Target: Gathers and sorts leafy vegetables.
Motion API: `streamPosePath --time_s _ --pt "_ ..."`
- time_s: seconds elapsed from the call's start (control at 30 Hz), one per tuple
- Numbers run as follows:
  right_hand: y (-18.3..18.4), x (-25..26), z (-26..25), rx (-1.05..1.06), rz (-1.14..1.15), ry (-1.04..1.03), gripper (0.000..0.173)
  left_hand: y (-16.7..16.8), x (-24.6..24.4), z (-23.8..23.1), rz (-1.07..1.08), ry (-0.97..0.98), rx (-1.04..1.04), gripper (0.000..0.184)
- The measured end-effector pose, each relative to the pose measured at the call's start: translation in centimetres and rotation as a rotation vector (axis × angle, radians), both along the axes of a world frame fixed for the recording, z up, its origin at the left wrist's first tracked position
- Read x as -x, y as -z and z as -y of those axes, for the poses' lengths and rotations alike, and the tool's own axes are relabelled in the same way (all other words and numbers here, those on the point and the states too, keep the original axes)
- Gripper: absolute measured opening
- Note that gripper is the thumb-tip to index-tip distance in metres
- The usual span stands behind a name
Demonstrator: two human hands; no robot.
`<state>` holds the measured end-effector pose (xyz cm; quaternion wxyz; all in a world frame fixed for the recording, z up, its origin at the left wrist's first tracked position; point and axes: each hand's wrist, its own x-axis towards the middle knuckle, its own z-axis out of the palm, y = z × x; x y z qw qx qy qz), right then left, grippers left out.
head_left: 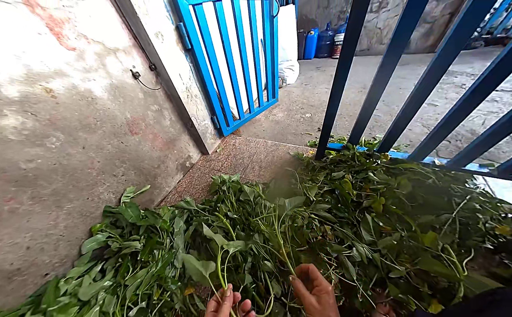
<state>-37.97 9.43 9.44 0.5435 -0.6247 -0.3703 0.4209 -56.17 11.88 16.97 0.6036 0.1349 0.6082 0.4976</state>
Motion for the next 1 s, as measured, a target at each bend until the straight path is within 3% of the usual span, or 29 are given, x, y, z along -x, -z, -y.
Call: streamPosePath --time_s 0.13,0.33,0.5,0.67,0.83,1.0 --pt "-0.7 1.1 0.8 0.055 -0.076 -0.008 0.017 0.7 -1.0 -0.3 0.028 -0.058 -0.032 0.025" --pt "-1.1 3.0 1.5 0.176 -0.192 0.001 0.021 3.1 -2.0 0.2 0.081 -0.276 -0.019 0.020" --pt "-0.5 3.5 1.5 0.209 -0.191 0.027 0.022 4.1 -0.9 0.2 0.094 -0.344 0.076 0.019" --pt "0.2 4.1 0.9 0.478 -0.296 0.003 0.027 3.9 -1.3 0.6 0.057 -0.356 0.048 0.026" --pt "2.2 3.9 0.9 0.570 -0.189 -0.146 0.028 3.9 -1.2 1.0 0.062 -0.343 0.050 0.023" --pt "3.6 1.8 -0.2 0.640 0.175 -0.295 0.039 3.9 -1.1 1.1 0.054 -0.341 0.022 0.019"
